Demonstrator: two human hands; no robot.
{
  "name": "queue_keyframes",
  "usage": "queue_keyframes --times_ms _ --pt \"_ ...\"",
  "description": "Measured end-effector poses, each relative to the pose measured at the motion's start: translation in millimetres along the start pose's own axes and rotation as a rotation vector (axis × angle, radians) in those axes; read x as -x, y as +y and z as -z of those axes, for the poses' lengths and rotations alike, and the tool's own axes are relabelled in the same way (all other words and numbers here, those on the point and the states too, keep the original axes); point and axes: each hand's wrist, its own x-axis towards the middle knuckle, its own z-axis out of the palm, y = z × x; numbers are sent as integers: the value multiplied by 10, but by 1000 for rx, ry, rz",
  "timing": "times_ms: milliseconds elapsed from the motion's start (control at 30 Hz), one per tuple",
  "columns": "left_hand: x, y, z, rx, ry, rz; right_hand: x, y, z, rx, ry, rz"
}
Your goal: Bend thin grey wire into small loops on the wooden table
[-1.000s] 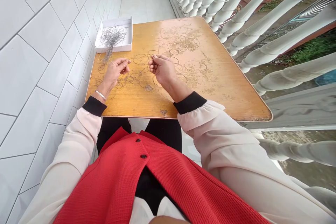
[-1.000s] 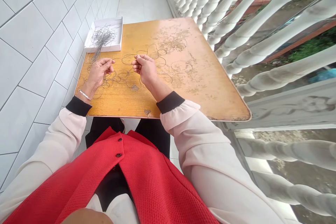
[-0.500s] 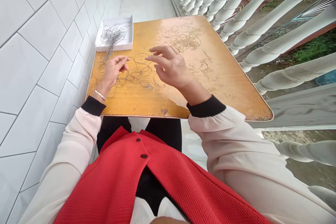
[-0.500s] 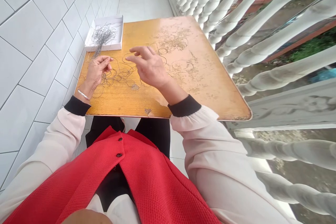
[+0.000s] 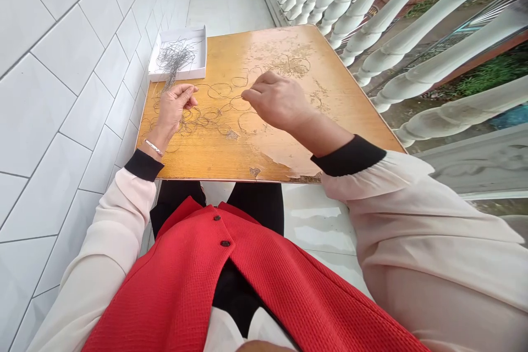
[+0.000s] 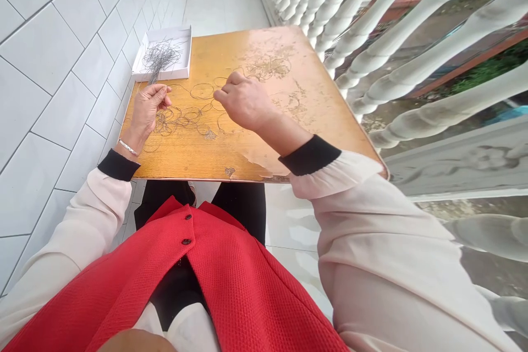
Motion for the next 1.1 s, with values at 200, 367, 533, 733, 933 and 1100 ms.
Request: queue_keyframes --times_ms 200,367,533,733,933,1100 --pt "25 -80 -108 118 48 47 -3 -212 21 209 8 -79" --pt "37 -107 -132 117 63 54 8 -173 -52 65 59 -212" --pt "94 -135 -265 131 86 101 -43 -199 -131 -394 211 -494" --pt "145 -173 -395 173 120 132 -164 -408 -166 -944 269 -796" --pt "112 -264 -426 101 179 130 -146 -508 -182 -1146 218 -891" --pt "151 -330 -491 113 185 137 -150 -575 -283 -1259 281 -927"
